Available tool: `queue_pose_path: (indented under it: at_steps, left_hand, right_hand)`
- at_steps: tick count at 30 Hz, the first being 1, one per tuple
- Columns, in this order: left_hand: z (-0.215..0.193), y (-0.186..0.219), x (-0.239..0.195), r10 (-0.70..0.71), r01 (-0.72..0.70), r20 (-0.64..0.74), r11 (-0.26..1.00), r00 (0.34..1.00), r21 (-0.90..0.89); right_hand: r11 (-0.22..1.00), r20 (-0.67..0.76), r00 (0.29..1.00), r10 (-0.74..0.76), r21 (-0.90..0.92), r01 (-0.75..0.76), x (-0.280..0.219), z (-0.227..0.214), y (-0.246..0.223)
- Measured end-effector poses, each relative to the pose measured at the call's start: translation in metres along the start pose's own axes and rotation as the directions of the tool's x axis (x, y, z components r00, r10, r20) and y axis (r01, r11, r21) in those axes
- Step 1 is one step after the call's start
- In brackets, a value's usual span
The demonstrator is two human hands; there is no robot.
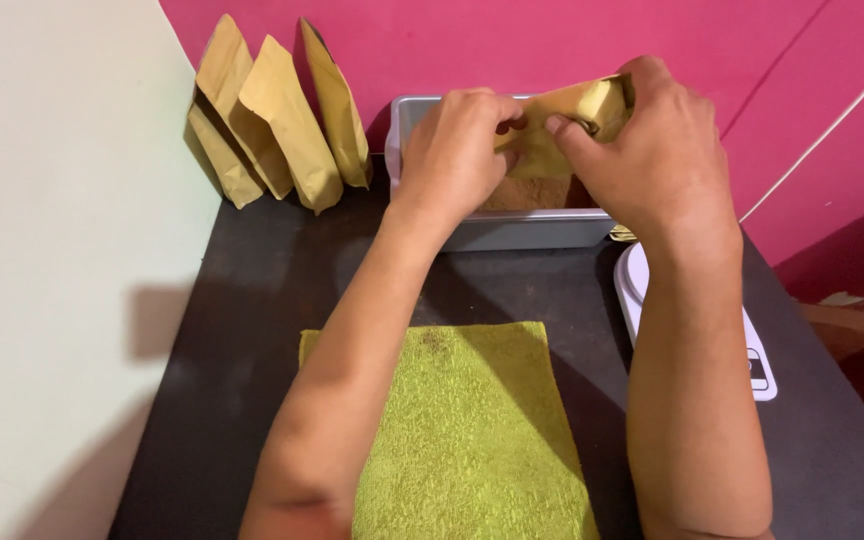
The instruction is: The person repeatedly opens yellow paper pouches, scoops brown powder from a metal container, and fills each pouch. The filled pouches are placed aside on the table. A digital scale and green cloth are present but not used during the clip.
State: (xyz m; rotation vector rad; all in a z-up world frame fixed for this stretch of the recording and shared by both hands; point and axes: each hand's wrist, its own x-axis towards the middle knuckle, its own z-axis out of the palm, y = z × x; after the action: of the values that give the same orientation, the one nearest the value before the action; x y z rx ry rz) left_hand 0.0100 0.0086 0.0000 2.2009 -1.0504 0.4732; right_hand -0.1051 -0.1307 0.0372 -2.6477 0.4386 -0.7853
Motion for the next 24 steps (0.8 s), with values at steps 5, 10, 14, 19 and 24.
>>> queue_pose_path:
  at_steps: [5, 10, 14, 19, 24]
  left_hand:
    - [0.001, -0.001, -0.001, -0.014, 0.013, 0.04, 1.0, 0.999, 0.011]
    - [0.002, -0.004, 0.0, -0.032, 0.032, 0.046, 0.999, 0.998, 0.006]
    - [0.003, -0.006, 0.001, -0.014, 0.016, 0.027, 0.998, 1.0, -0.054]
    - [0.005, -0.019, 0.005, -0.03, 0.015, -0.086, 0.985, 0.996, -0.173]
    - [0.009, -0.031, 0.008, -0.084, 0.067, -0.19, 0.993, 0.978, -0.096]
  right_hand:
    - [1.0, 0.024, 1.0, 0.02, -0.008, -0.02, 0.0, -0.003, -0.002]
    - [1.0, -0.044, 0.999, -0.023, -0.008, 0.022, 0.004, 0.0, 0.005]
    - [1.0, -0.024, 1.0, -0.009, 0.006, 0.009, -0.001, -0.004, -0.005]
    - [0.985, -0.179, 0.978, -0.104, 0.118, 0.126, -0.008, -0.006, -0.005]
    - [0.974, -0.255, 0.952, -0.168, 0.107, 0.201, -0.01, -0.009, -0.003]
